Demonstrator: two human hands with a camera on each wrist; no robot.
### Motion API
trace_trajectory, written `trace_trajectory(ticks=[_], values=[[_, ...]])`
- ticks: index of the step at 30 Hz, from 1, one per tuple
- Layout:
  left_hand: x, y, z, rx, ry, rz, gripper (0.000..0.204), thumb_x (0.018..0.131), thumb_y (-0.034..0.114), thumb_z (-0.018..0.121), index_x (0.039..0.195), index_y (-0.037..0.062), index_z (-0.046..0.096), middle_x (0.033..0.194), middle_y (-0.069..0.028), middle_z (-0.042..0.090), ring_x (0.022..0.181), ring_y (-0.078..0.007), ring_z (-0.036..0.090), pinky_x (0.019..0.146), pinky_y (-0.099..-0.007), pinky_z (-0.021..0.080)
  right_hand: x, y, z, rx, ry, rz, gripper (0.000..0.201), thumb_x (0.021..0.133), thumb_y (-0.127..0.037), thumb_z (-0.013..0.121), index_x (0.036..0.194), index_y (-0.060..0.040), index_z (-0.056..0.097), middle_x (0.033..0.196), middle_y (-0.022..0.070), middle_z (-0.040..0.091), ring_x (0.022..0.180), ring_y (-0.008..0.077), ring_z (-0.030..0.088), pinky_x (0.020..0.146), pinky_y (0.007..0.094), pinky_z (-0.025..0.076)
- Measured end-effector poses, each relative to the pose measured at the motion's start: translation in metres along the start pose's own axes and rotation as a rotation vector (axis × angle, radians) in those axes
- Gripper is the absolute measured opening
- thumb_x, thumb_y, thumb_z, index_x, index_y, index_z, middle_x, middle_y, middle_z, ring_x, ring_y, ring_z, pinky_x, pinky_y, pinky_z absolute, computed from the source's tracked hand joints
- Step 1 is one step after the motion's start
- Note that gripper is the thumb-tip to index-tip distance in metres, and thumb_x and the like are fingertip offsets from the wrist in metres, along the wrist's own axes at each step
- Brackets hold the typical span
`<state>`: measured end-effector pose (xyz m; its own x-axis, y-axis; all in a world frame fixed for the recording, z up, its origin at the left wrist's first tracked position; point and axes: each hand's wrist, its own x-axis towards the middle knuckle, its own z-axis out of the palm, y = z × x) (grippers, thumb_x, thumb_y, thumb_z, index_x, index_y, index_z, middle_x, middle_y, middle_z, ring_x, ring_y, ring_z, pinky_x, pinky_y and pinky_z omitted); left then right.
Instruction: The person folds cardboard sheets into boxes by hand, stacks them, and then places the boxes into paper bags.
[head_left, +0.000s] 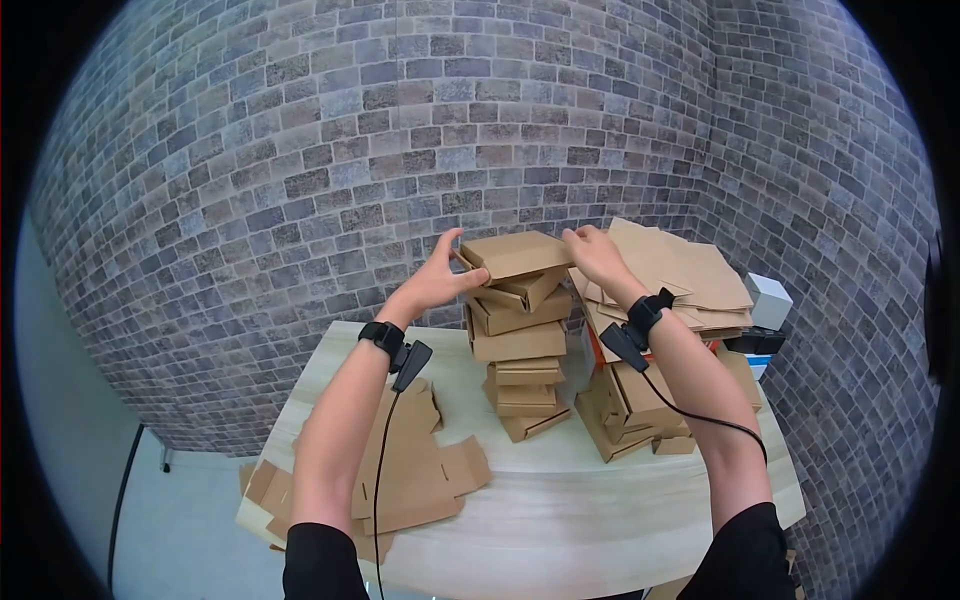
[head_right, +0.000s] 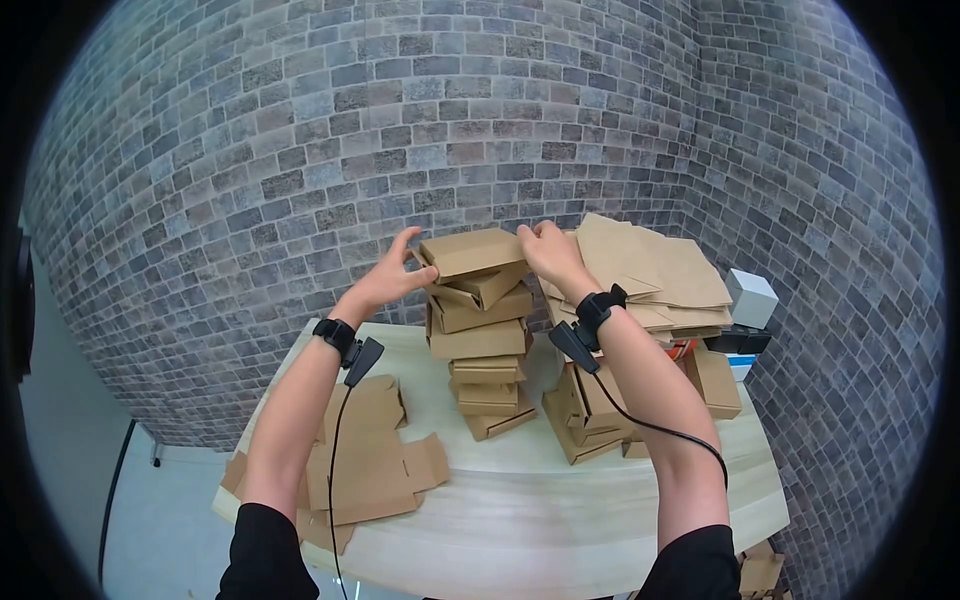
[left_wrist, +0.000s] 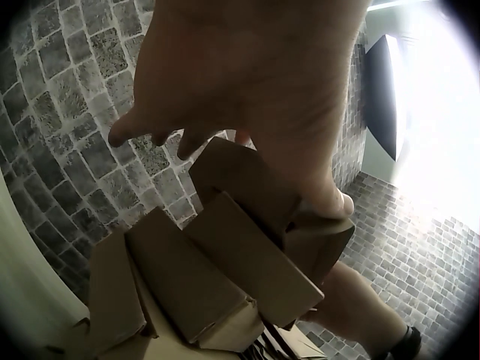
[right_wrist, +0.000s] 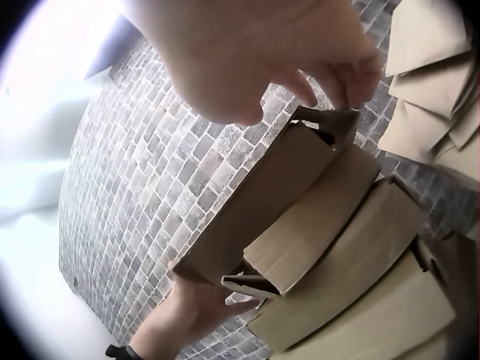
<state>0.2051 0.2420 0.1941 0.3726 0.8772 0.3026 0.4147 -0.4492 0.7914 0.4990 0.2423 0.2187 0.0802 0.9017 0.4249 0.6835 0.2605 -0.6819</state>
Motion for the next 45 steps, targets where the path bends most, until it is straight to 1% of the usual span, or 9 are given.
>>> trace_trajectory(ticks=[7, 16, 20, 26, 30, 37, 39, 43, 45], values=[[0.012, -0.004, 0.013, -0.061, 0.101, 0.154, 0.088, 0.078, 0.042, 0.081, 0.147, 0.0073, 0.038, 0.142, -0.0249, 0.047, 0.138, -0.0347, 0.041, 0.109, -0.0457, 0.038, -0.004, -0.001, 0.004, -0.045, -0.016, 0.071, 0.068, 0.093, -0.055, 0.047, 0.123, 0.0058, 0.056, 0.123, 0.0296, 0.060, 0.120, 0.0404, 0.056, 0.101, 0.0414, 0.042], [0.011, 0.011, 0.024, 0.116, 0.206, 0.256, 0.072, 0.083, 0.039, 0.076, 0.141, 0.0090, 0.046, 0.135, -0.0249, 0.055, 0.129, -0.0364, 0.051, 0.104, -0.0448, 0.043, 0.023, 0.029, 0.004, 0.071, -0.057, 0.105, 0.076, 0.091, -0.057, 0.051, 0.125, 0.0111, 0.053, 0.127, 0.0303, 0.059, 0.119, 0.0389, 0.058, 0.101, 0.0406, 0.044], [0.006, 0.012, 0.021, 0.198, 0.165, 0.258, 0.075, 0.084, 0.037, 0.075, 0.145, 0.0108, 0.041, 0.145, -0.0196, 0.046, 0.136, -0.0356, 0.042, 0.110, -0.0442, 0.037, 0.021, 0.027, -0.006, 0.165, 0.006, 0.152, 0.070, 0.092, -0.055, 0.052, 0.118, 0.0102, 0.057, 0.111, 0.0235, 0.065, 0.104, 0.0347, 0.063, 0.089, 0.0410, 0.051], [-0.012, 0.024, 0.035, 0.503, 0.205, 0.422, 0.094, 0.077, 0.041, 0.081, 0.151, 0.0142, 0.030, 0.155, -0.0268, 0.024, 0.143, -0.0451, 0.024, 0.115, -0.0509, 0.029, 0.022, 0.029, -0.006, 0.329, -0.113, 0.236, 0.056, 0.095, -0.051, 0.049, 0.108, 0.0030, 0.060, 0.092, 0.0124, 0.062, 0.080, 0.0247, 0.063, 0.067, 0.0400, 0.053], [-0.009, 0.026, 0.046, 0.473, 0.181, 0.447, 0.098, 0.074, 0.041, 0.083, 0.151, 0.0144, 0.029, 0.155, -0.0298, 0.021, 0.144, -0.0485, 0.019, 0.116, -0.0527, 0.027, 0.029, 0.025, -0.008, 0.323, -0.169, 0.253, 0.050, 0.099, -0.049, 0.046, 0.113, -0.0038, 0.059, 0.097, 0.0072, 0.061, 0.081, 0.0178, 0.060, 0.070, 0.0345, 0.052], [-0.021, 0.057, 0.032, 0.372, 0.344, 0.617, 0.090, 0.073, 0.019, 0.085, 0.147, 0.0104, 0.034, 0.149, -0.0260, 0.037, 0.138, -0.0412, 0.038, 0.112, -0.0455, 0.036, -0.010, -0.025, -0.045, 0.571, 0.053, 0.069, 0.045, 0.100, -0.040, 0.049, 0.096, 0.0025, 0.063, 0.084, 0.0083, 0.062, 0.061, 0.0139, 0.056, 0.057, 0.0286, 0.050], [-0.035, 0.075, 0.028, 0.371, 0.423, 0.703, 0.086, 0.077, 0.006, 0.080, 0.147, 0.0103, 0.032, 0.140, -0.0232, 0.050, 0.128, -0.0367, 0.052, 0.103, -0.0427, 0.046, -0.034, -0.043, -0.070, 0.727, -0.002, -0.003, 0.049, 0.100, -0.044, 0.051, 0.106, 0.0035, 0.064, 0.086, 0.0080, 0.062, 0.066, 0.0126, 0.057, 0.063, 0.0292, 0.052], [-0.085, 0.122, 0.038, -0.030, 0.351, 0.596, 0.083, 0.082, 0.001, 0.074, 0.149, 0.0108, 0.026, 0.121, -0.0109, 0.057, 0.107, -0.0188, 0.061, 0.092, -0.0351, 0.052, -0.107, -0.067, -0.112, 0.855, -0.055, -0.162, 0.052, 0.100, -0.043, 0.052, 0.117, 0.0058, 0.060, 0.091, 0.0074, 0.063, 0.075, 0.0123, 0.059, 0.071, 0.0278, 0.051], [-0.105, 0.122, 0.047, -0.123, 0.296, 0.544, 0.080, 0.081, -0.001, 0.073, 0.147, 0.0103, 0.028, 0.119, -0.0084, 0.056, 0.105, -0.0173, 0.060, 0.091, -0.0338, 0.052, -0.148, -0.070, -0.121, 0.752, -0.070, -0.394, 0.051, 0.101, -0.038, 0.051, 0.127, 0.0067, 0.055, 0.095, 0.0068, 0.062, 0.079, 0.0108, 0.058, 0.074, 0.0259, 0.050]])
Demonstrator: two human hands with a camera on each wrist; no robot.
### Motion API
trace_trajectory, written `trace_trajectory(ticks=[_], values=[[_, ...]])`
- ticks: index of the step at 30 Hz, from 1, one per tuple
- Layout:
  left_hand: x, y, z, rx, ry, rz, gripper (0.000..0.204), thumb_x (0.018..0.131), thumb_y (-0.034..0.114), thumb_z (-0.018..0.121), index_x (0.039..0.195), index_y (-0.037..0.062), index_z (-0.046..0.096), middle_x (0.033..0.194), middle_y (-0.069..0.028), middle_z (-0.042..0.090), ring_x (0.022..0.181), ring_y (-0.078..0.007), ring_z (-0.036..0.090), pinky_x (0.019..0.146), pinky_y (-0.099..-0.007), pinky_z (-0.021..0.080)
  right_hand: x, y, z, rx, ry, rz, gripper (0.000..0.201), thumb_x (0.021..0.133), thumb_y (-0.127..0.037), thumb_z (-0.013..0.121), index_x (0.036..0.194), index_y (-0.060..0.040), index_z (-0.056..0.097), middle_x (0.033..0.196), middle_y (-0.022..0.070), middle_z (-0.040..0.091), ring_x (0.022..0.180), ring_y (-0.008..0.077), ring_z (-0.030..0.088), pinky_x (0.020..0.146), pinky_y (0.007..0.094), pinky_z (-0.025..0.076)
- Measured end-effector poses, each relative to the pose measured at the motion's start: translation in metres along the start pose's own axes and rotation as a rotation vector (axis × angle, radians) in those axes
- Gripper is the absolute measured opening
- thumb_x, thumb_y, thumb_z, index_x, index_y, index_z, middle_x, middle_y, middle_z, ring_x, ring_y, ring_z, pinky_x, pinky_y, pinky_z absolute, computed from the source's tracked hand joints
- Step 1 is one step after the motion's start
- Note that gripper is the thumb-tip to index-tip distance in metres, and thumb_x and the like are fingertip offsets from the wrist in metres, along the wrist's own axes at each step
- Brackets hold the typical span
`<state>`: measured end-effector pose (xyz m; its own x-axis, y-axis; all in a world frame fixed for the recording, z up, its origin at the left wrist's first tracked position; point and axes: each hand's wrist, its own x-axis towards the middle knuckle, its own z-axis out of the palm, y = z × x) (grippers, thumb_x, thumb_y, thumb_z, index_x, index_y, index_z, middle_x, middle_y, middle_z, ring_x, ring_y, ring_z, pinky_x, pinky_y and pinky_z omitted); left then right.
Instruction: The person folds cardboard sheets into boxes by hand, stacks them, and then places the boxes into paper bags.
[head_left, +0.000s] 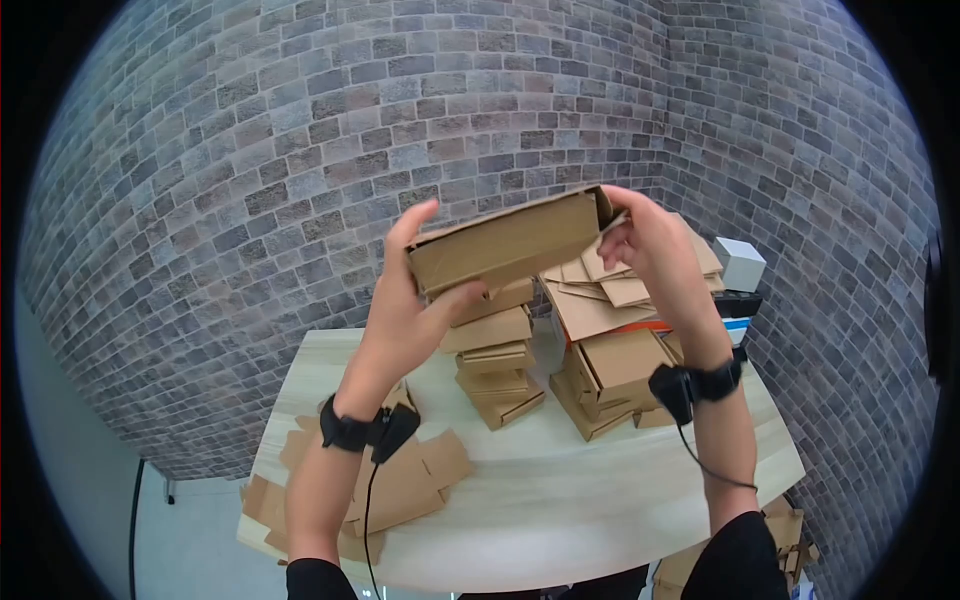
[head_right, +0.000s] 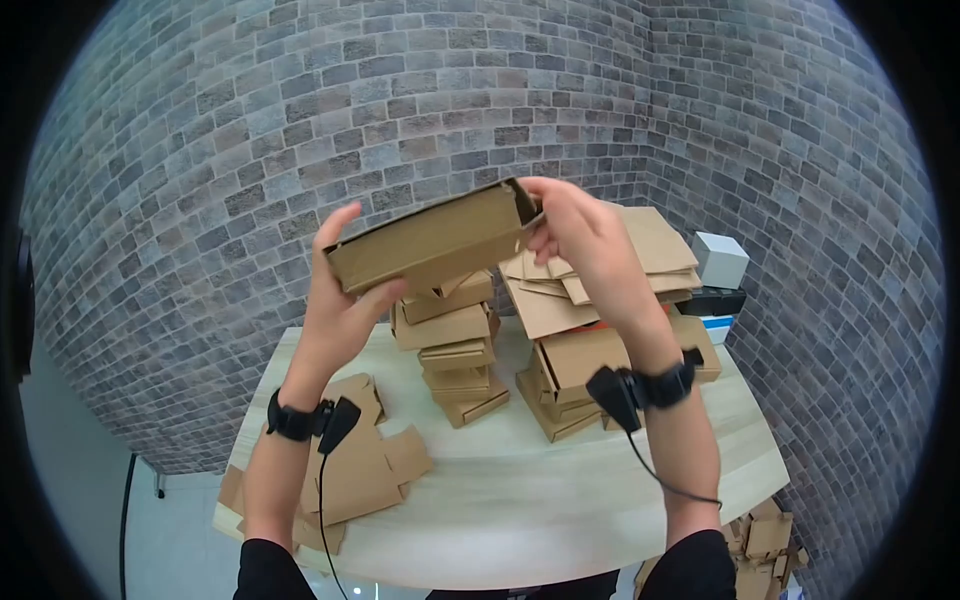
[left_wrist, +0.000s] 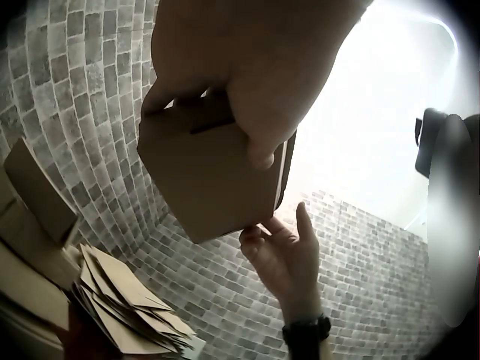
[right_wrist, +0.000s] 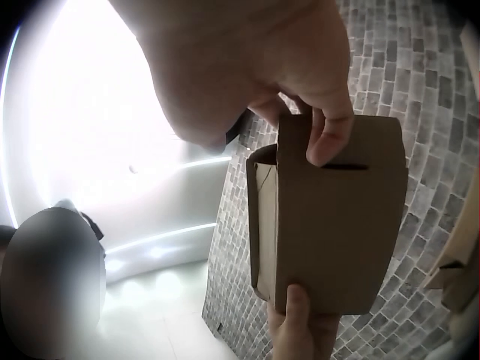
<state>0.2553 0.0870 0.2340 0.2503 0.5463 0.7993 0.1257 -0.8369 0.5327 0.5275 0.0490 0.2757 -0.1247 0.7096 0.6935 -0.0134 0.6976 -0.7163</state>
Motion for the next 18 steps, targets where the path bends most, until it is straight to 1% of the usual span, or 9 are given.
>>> trace_trajectory(ticks=[3, 5, 7, 9, 10, 11, 13, 16, 18], values=[[-0.031, 0.010, 0.013, -0.137, -0.014, -0.058, 0.070, 0.081, -0.001, 0.074, 0.139, 0.0081, 0.036, 0.120, -0.0046, 0.054, 0.108, -0.0155, 0.057, 0.091, -0.0318, 0.051, -0.054, -0.016, 0.008, -0.066, 0.026, -0.059, 0.045, 0.093, -0.013, 0.066, 0.133, 0.0035, 0.052, 0.097, 0.0002, 0.057, 0.079, 0.0078, 0.054, 0.072, 0.0236, 0.047], [-0.049, 0.004, 0.023, -0.361, -0.030, -0.194, 0.063, 0.082, 0.001, 0.075, 0.133, 0.0084, 0.040, 0.118, -0.0059, 0.053, 0.110, -0.0159, 0.056, 0.095, -0.0322, 0.048, -0.076, -0.014, 0.005, -0.141, 0.043, -0.015, 0.050, 0.088, -0.009, 0.071, 0.133, 0.0017, 0.052, 0.096, -0.0004, 0.055, 0.078, 0.0076, 0.052, 0.070, 0.0235, 0.046], [-0.059, 0.000, 0.034, -0.401, -0.042, -0.218, 0.061, 0.080, 0.000, 0.075, 0.130, 0.0079, 0.041, 0.121, -0.0059, 0.052, 0.112, -0.0158, 0.054, 0.095, -0.0322, 0.048, -0.092, -0.008, 0.001, -0.217, 0.063, 0.023, 0.057, 0.082, -0.006, 0.076, 0.134, -0.0001, 0.052, 0.095, -0.0010, 0.053, 0.077, 0.0074, 0.051, 0.069, 0.0233, 0.045], [-0.064, -0.003, 0.045, -0.419, -0.058, -0.192, 0.062, 0.080, 0.001, 0.076, 0.131, 0.0071, 0.041, 0.121, -0.0059, 0.052, 0.113, -0.0165, 0.054, 0.096, -0.0325, 0.047, -0.102, 0.000, 0.000, -0.597, 0.135, -0.061, 0.067, 0.075, -0.010, 0.082, 0.135, -0.0047, 0.053, 0.093, 0.0002, 0.051, 0.078, 0.0093, 0.048, 0.070, 0.0249, 0.044], [-0.065, -0.004, 0.049, -0.418, -0.078, -0.203, 0.065, 0.080, 0.000, 0.075, 0.135, 0.0071, 0.040, 0.124, -0.0067, 0.052, 0.117, -0.0176, 0.053, 0.098, -0.0336, 0.047, -0.107, -0.002, 0.002, -0.714, 0.164, -0.016, 0.070, 0.073, -0.014, 0.083, 0.136, -0.0086, 0.052, 0.099, 0.0036, 0.052, 0.086, 0.0136, 0.047, 0.078, 0.0273, 0.044], [-0.066, -0.003, 0.053, -0.422, -0.088, -0.198, 0.065, 0.080, 0.000, 0.075, 0.135, 0.0071, 0.040, 0.124, -0.0067, 0.052, 0.117, -0.0176, 0.053, 0.098, -0.0336, 0.047, -0.111, 0.003, 0.003, -0.719, 0.175, -0.016, 0.070, 0.073, -0.014, 0.083, 0.136, -0.0086, 0.052, 0.099, 0.0036, 0.052, 0.086, 0.0136, 0.047, 0.078, 0.0273, 0.044], [-0.068, -0.001, 0.063, -0.510, -0.062, -0.199, 0.074, 0.082, 0.000, 0.074, 0.143, 0.0085, 0.034, 0.131, -0.0094, 0.050, 0.122, -0.0199, 0.052, 0.102, -0.0358, 0.045, -0.116, 0.024, 0.003, -0.676, 0.270, -0.185, 0.070, 0.075, -0.015, 0.082, 0.137, -0.0085, 0.051, 0.109, 0.0070, 0.052, 0.094, 0.0177, 0.047, 0.085, 0.0306, 0.043], [-0.069, -0.006, 0.077, -0.519, -0.050, -0.154, 0.083, 0.085, 0.014, 0.076, 0.150, 0.0111, 0.024, 0.137, -0.0102, 0.047, 0.127, -0.0223, 0.048, 0.106, -0.0387, 0.042, -0.117, 0.049, 0.006, -0.384, 0.268, -0.169, 0.073, 0.079, -0.013, 0.078, 0.142, -0.0064, 0.043, 0.118, 0.0092, 0.051, 0.110, 0.0197, 0.048, 0.094, 0.0331, 0.043], [-0.067, -0.008, 0.083, -0.533, -0.032, -0.152, 0.086, 0.086, 0.014, 0.075, 0.152, 0.0117, 0.020, 0.139, -0.0109, 0.045, 0.129, -0.0232, 0.046, 0.108, -0.0398, 0.040, -0.118, 0.054, 0.009, -0.213, 0.272, -0.136, 0.074, 0.084, -0.006, 0.071, 0.147, -0.0028, 0.033, 0.123, 0.0100, 0.052, 0.122, 0.0204, 0.048, 0.103, 0.0349, 0.040]])
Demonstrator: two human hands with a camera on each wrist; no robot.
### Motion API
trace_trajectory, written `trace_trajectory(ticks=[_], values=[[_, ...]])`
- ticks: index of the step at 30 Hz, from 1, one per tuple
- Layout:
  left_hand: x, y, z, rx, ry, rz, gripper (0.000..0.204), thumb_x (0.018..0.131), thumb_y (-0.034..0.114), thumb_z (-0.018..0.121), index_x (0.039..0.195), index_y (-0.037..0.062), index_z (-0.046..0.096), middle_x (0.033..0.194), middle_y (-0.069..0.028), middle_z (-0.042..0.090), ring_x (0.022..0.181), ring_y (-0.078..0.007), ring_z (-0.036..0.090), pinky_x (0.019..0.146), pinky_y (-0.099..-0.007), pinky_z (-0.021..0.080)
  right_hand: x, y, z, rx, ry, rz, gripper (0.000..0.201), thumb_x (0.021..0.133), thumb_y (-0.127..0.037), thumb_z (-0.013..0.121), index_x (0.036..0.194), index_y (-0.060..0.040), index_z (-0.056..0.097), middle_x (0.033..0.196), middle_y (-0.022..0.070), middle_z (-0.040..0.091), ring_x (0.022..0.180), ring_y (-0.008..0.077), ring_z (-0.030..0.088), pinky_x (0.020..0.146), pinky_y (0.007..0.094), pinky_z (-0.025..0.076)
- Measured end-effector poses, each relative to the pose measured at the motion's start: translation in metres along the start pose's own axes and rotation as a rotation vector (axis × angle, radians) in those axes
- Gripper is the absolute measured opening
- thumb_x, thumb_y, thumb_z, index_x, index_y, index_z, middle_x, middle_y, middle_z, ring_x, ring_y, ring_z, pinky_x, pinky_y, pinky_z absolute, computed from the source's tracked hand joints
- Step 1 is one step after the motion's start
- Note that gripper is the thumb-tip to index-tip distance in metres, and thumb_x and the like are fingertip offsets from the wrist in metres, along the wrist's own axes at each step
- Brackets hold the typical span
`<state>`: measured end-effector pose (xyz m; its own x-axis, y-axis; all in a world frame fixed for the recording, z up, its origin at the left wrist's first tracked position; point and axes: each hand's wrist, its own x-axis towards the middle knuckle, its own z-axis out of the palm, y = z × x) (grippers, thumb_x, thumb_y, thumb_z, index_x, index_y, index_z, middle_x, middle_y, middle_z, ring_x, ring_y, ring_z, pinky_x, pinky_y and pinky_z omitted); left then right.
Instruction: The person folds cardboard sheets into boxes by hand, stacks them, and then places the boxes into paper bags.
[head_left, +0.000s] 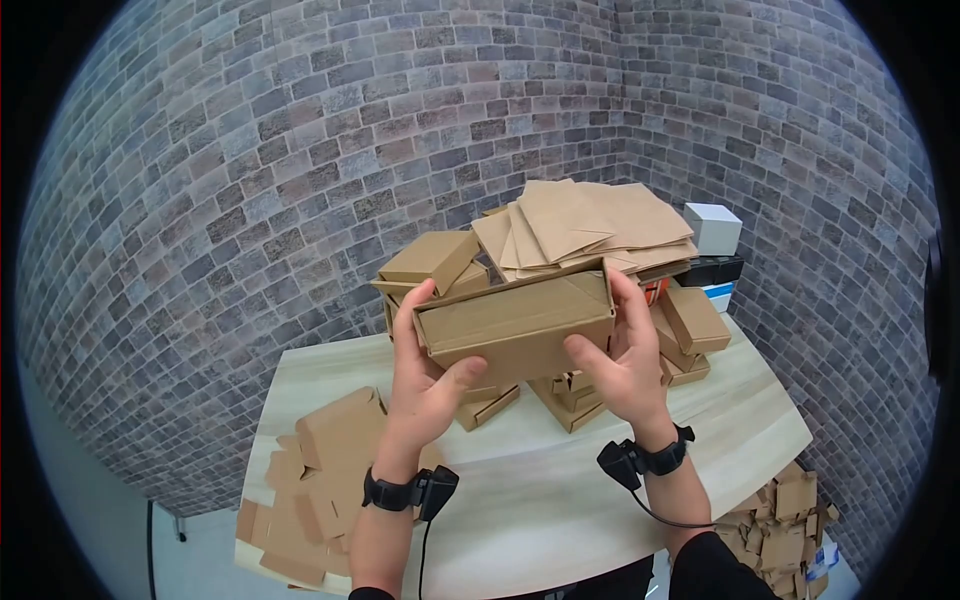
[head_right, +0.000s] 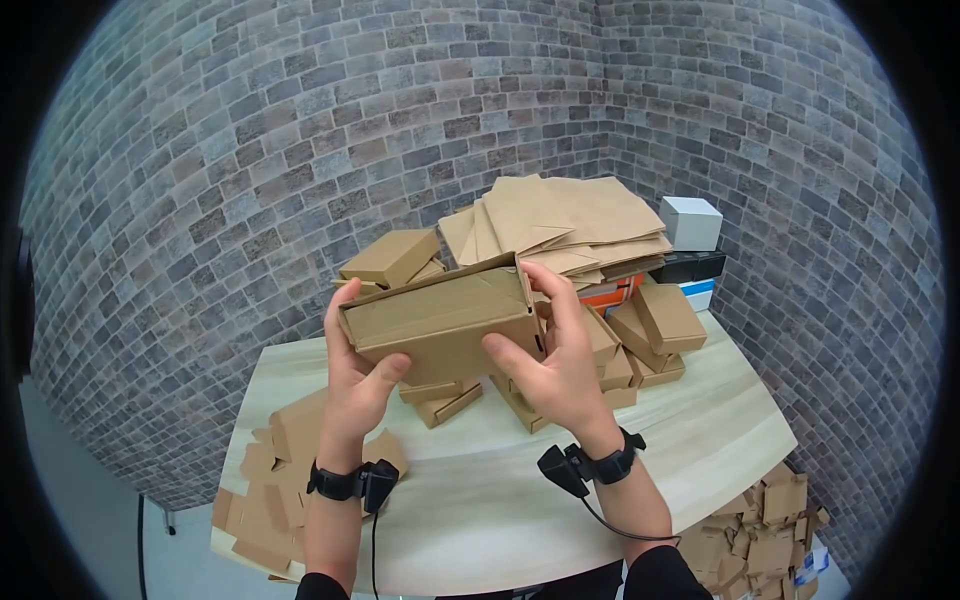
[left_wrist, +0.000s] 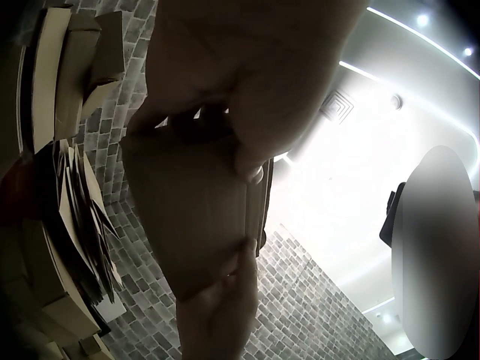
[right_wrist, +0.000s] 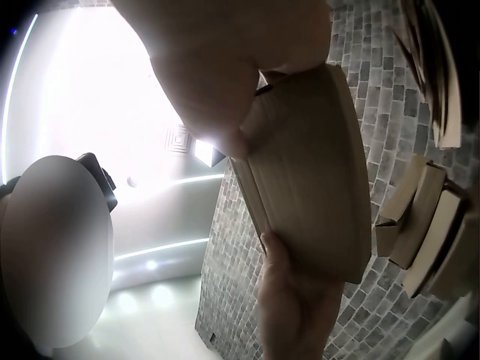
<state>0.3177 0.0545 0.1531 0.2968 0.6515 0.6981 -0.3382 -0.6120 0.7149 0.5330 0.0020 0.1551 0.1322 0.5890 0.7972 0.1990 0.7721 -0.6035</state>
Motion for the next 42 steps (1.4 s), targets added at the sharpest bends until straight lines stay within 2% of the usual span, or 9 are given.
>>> trace_trajectory(ticks=[4, 14, 17, 20, 24, 27, 29, 36, 42], values=[[0.002, -0.012, 0.002, -0.015, 0.025, 0.007, 0.089, 0.087, 0.016, 0.074, 0.153, 0.0130, 0.015, 0.143, -0.0119, 0.040, 0.132, -0.0247, 0.042, 0.109, -0.0411, 0.038, -0.005, 0.001, 0.001, 0.229, 0.016, 0.059, 0.078, 0.088, 0.001, 0.062, 0.153, -0.0021, 0.020, 0.128, 0.0141, 0.052, 0.120, 0.0215, 0.051, 0.107, 0.0353, 0.037], [0.001, -0.053, -0.007, 0.029, -0.050, 0.035, 0.076, 0.093, 0.011, 0.068, 0.149, 0.0140, 0.017, 0.134, -0.0135, 0.049, 0.121, -0.0238, 0.052, 0.104, -0.0397, 0.043, -0.005, 0.018, -0.011, 0.108, -0.102, 0.086, 0.082, 0.089, 0.004, 0.059, 0.156, -0.0045, 0.014, 0.137, 0.0152, 0.047, 0.127, 0.0213, 0.048, 0.109, 0.0342, 0.034], [-0.001, -0.049, -0.004, -0.073, -0.051, -0.022, 0.067, 0.094, 0.011, 0.066, 0.146, 0.0105, 0.024, 0.127, -0.0122, 0.054, 0.119, -0.0230, 0.054, 0.104, -0.0388, 0.043, -0.004, 0.026, -0.017, 0.127, -0.146, 0.092, 0.074, 0.088, 0.004, 0.060, 0.152, -0.0048, 0.024, 0.136, 0.0153, 0.048, 0.126, 0.0213, 0.048, 0.107, 0.0342, 0.035], [-0.005, -0.063, -0.015, -0.041, -0.081, -0.012, 0.056, 0.095, 0.013, 0.065, 0.140, 0.0068, 0.032, 0.130, -0.0145, 0.056, 0.120, -0.0233, 0.055, 0.105, -0.0391, 0.042, -0.011, 0.043, -0.016, 0.322, -0.060, 0.140, 0.046, 0.091, -0.002, 0.064, 0.130, -0.0066, 0.041, 0.126, 0.0128, 0.053, 0.119, 0.0195, 0.051, 0.104, 0.0337, 0.039], [0.000, -0.067, -0.013, -0.027, -0.015, -0.003, 0.049, 0.097, 0.015, 0.064, 0.136, 0.0043, 0.037, 0.138, -0.0180, 0.052, 0.124, -0.0244, 0.054, 0.105, -0.0400, 0.042, -0.008, 0.046, -0.008, 0.302, -0.041, 0.114, 0.040, 0.092, -0.004, 0.064, 0.125, -0.0062, 0.043, 0.119, 0.0098, 0.054, 0.114, 0.0171, 0.052, 0.101, 0.0320, 0.040], [0.001, -0.068, -0.015, 0.008, -0.067, 0.025, 0.055, 0.098, 0.015, 0.062, 0.142, 0.0072, 0.031, 0.144, -0.0209, 0.047, 0.127, -0.0258, 0.052, 0.106, -0.0405, 0.041, -0.011, 0.052, -0.009, 0.264, -0.051, 0.140, 0.036, 0.093, -0.005, 0.064, 0.123, -0.0056, 0.044, 0.118, 0.0082, 0.055, 0.110, 0.0154, 0.052, 0.098, 0.0304, 0.041], [0.003, -0.063, -0.009, -0.024, -0.020, 0.050, 0.068, 0.099, 0.016, 0.060, 0.151, 0.0166, 0.016, 0.146, -0.0269, 0.043, 0.130, -0.0310, 0.050, 0.107, -0.0448, 0.041, -0.012, 0.052, -0.009, 0.252, -0.014, 0.152, 0.034, 0.094, -0.008, 0.064, 0.122, -0.0047, 0.044, 0.116, 0.0066, 0.054, 0.108, 0.0137, 0.052, 0.096, 0.0288, 0.041], [0.003, -0.061, -0.017, 0.097, -0.140, 0.139, 0.071, 0.096, 0.001, 0.057, 0.150, 0.0156, 0.013, 0.149, -0.0250, 0.038, 0.132, -0.0308, 0.048, 0.108, -0.0454, 0.039, -0.008, 0.041, -0.001, 0.215, -0.015, 0.068, 0.047, 0.095, -0.014, 0.065, 0.133, -0.0042, 0.039, 0.128, 0.0125, 0.055, 0.116, 0.0165, 0.053, 0.102, 0.0324, 0.042], [0.006, -0.065, -0.014, 0.204, -0.168, 0.336, 0.055, 0.094, -0.003, 0.058, 0.130, 0.0200, 0.025, 0.145, -0.0346, 0.037, 0.135, -0.0419, 0.043, 0.108, -0.0540, 0.038, -0.012, 0.040, -0.001, 0.268, -0.020, 0.237, 0.060, 0.092, -0.009, 0.061, 0.144, -0.0053, 0.031, 0.133, 0.0163, 0.053, 0.121, 0.0185, 0.052, 0.104, 0.0349, 0.041]])
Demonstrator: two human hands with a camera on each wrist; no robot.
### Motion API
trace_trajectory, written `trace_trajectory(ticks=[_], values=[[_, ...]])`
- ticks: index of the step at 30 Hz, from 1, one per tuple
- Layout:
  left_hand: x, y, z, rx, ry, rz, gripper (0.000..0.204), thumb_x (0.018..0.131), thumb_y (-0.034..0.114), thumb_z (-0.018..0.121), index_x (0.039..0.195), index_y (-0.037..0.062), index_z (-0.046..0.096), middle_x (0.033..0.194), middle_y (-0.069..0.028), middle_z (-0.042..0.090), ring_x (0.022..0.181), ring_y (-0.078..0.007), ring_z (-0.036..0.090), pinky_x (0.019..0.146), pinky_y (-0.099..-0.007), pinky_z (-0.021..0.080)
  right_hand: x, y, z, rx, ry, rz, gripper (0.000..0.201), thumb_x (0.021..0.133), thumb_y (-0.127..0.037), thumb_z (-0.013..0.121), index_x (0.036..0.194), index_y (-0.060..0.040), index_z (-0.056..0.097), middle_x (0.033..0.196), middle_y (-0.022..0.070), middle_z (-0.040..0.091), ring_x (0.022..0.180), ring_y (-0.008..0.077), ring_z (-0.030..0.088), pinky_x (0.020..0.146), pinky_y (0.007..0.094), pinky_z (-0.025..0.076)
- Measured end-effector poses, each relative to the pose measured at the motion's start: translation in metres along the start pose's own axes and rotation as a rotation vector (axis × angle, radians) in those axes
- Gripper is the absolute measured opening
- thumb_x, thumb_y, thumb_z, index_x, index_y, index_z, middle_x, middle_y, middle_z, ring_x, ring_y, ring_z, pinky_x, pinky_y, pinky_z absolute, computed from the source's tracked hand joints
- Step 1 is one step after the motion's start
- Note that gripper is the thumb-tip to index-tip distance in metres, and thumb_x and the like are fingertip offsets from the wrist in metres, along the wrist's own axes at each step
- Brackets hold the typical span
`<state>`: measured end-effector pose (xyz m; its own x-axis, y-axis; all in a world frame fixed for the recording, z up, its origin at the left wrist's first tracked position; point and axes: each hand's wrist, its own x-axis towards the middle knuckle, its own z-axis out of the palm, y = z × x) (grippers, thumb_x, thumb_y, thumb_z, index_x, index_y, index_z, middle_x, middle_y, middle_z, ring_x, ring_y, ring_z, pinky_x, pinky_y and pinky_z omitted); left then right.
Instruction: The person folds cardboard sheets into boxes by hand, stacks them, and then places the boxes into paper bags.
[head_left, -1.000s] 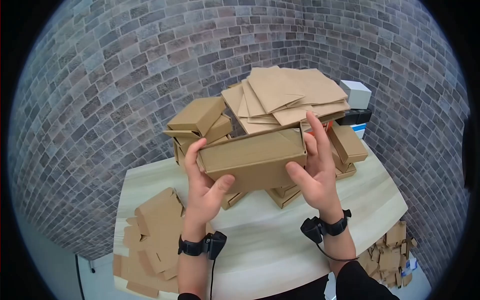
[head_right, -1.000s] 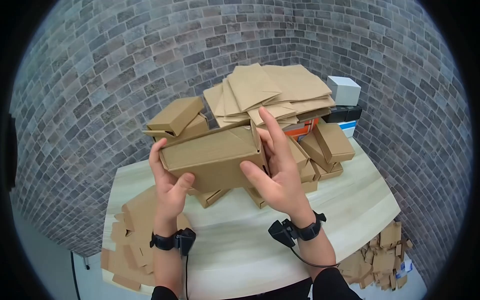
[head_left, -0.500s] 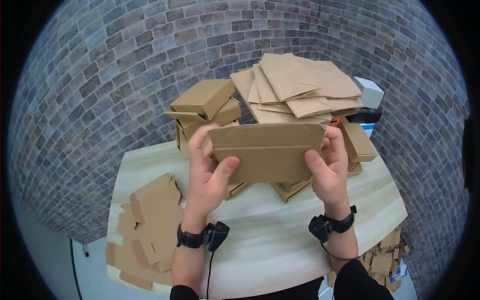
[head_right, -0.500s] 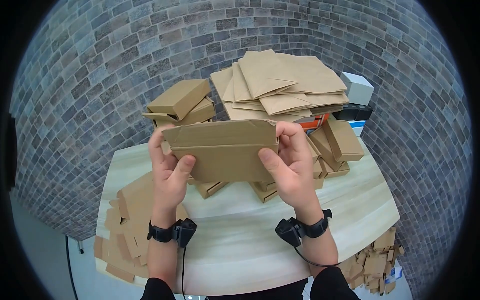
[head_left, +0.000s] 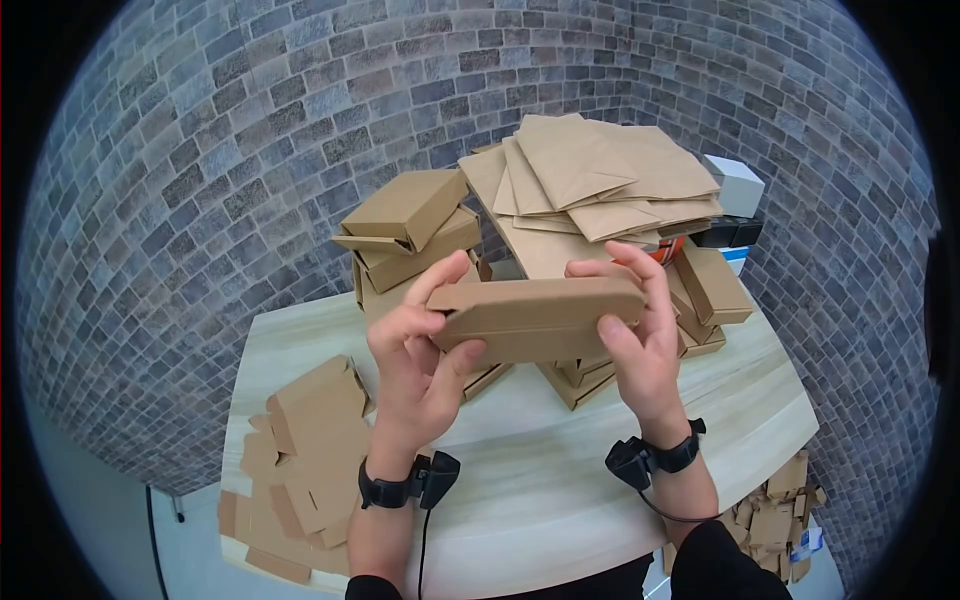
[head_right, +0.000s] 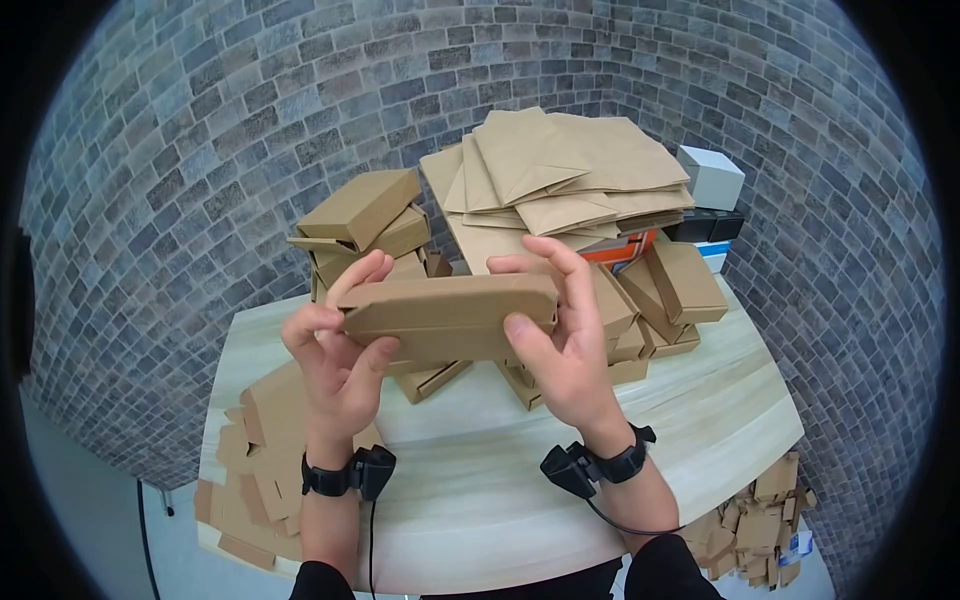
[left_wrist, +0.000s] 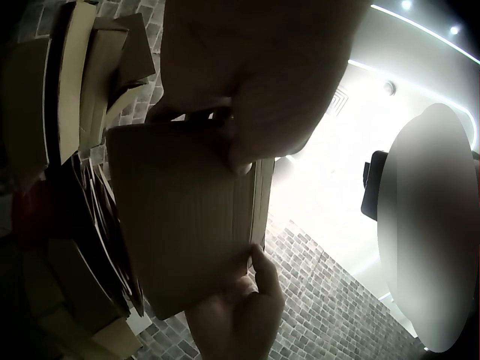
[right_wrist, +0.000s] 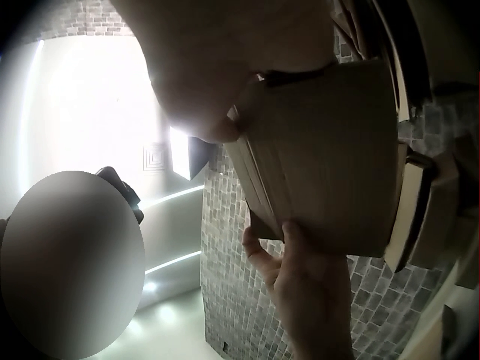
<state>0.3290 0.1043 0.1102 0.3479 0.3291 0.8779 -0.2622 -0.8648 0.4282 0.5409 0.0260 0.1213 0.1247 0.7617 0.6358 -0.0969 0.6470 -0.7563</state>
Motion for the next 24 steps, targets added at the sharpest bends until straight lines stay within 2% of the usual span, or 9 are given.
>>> trace_trajectory(ticks=[3, 6, 8, 9, 11, 14, 15, 19, 24], values=[[0.001, 0.003, 0.003, -0.033, 0.040, 0.035, 0.044, 0.092, -0.006, 0.058, 0.116, 0.0174, 0.030, 0.145, -0.0359, 0.036, 0.138, -0.0430, 0.039, 0.109, -0.0549, 0.037, 0.000, 0.001, -0.005, -0.115, -0.058, -0.058, 0.062, 0.092, -0.014, 0.059, 0.146, -0.0048, 0.030, 0.134, 0.0174, 0.053, 0.122, 0.0194, 0.051, 0.104, 0.0360, 0.041], [0.001, 0.010, -0.004, -0.067, 0.061, -0.060, 0.037, 0.088, -0.014, 0.057, 0.104, 0.0114, 0.035, 0.141, -0.0309, 0.046, 0.140, -0.0423, 0.037, 0.109, -0.0480, 0.038, 0.002, 0.004, -0.014, -0.013, -0.196, -0.082, 0.066, 0.092, -0.020, 0.058, 0.148, -0.0047, 0.028, 0.135, 0.0176, 0.052, 0.123, 0.0203, 0.050, 0.105, 0.0365, 0.040], [-0.001, 0.007, -0.011, -0.103, 0.020, -0.072, 0.030, 0.088, -0.015, 0.055, 0.097, 0.0096, 0.041, 0.119, -0.0243, 0.066, 0.138, -0.0435, 0.040, 0.107, -0.0469, 0.041, 0.002, 0.004, -0.014, 0.268, -0.157, 0.070, 0.065, 0.093, -0.023, 0.057, 0.148, -0.0045, 0.029, 0.135, 0.0170, 0.053, 0.122, 0.0216, 0.050, 0.106, 0.0366, 0.038], [-0.001, 0.008, -0.013, -0.102, 0.019, -0.072, 0.030, 0.088, -0.015, 0.055, 0.097, 0.0096, 0.041, 0.119, -0.0243, 0.066, 0.138, -0.0435, 0.040, 0.107, -0.0469, 0.041, 0.001, 0.003, -0.013, 0.270, -0.157, 0.070, 0.065, 0.093, -0.023, 0.057, 0.148, -0.0045, 0.029, 0.135, 0.0170, 0.053, 0.122, 0.0216, 0.050, 0.106, 0.0366, 0.038], [-0.002, 0.012, -0.015, -0.021, 0.044, -0.056, 0.027, 0.088, -0.016, 0.054, 0.090, 0.0086, 0.044, 0.094, -0.0158, 0.074, 0.133, -0.0437, 0.046, 0.104, -0.0481, 0.043, 0.000, -0.001, -0.011, 0.208, -0.183, 0.169, 0.064, 0.093, -0.021, 0.058, 0.148, -0.0044, 0.030, 0.134, 0.0170, 0.054, 0.123, 0.0212, 0.051, 0.105, 0.0357, 0.039], [0.001, 0.015, -0.014, 0.021, 0.064, 0.025, 0.026, 0.088, -0.016, 0.056, 0.088, 0.0078, 0.045, 0.085, -0.0133, 0.075, 0.128, -0.0421, 0.051, 0.102, -0.0497, 0.045, -0.002, -0.015, -0.013, -0.086, -0.308, 0.243, 0.061, 0.090, -0.019, 0.067, 0.143, -0.0033, 0.040, 0.131, 0.0142, 0.057, 0.120, 0.0206, 0.053, 0.102, 0.0339, 0.042], [0.001, 0.015, -0.014, 0.021, 0.060, 0.023, 0.026, 0.088, -0.016, 0.056, 0.088, 0.0078, 0.045, 0.085, -0.0133, 0.075, 0.128, -0.0421, 0.051, 0.102, -0.0497, 0.045, -0.003, -0.019, -0.013, -0.200, -0.408, 0.315, 0.061, 0.088, -0.018, 0.070, 0.141, -0.0030, 0.044, 0.132, 0.0130, 0.057, 0.119, 0.0202, 0.054, 0.101, 0.0333, 0.043], [-0.002, 0.015, -0.014, 0.013, 0.049, 0.033, 0.026, 0.088, -0.014, 0.059, 0.090, 0.0076, 0.046, 0.086, -0.0128, 0.075, 0.124, -0.0391, 0.054, 0.102, -0.0509, 0.045, -0.004, -0.029, -0.012, -0.474, -0.349, 0.112, 0.043, 0.087, -0.014, 0.070, 0.125, 0.0008, 0.059, 0.114, 0.0137, 0.066, 0.102, 0.0198, 0.064, 0.090, 0.0327, 0.049], [-0.002, 0.012, -0.008, 0.011, 0.048, -0.002, 0.025, 0.087, -0.014, 0.060, 0.097, 0.0069, 0.050, 0.096, -0.0141, 0.074, 0.121, -0.0371, 0.056, 0.100, -0.0469, 0.047, -0.004, -0.023, -0.007, -0.538, -0.268, 0.018, 0.024, 0.091, -0.008, 0.064, 0.113, 0.0019, 0.065, 0.094, 0.0133, 0.070, 0.081, 0.0213, 0.068, 0.074, 0.0316, 0.053]])
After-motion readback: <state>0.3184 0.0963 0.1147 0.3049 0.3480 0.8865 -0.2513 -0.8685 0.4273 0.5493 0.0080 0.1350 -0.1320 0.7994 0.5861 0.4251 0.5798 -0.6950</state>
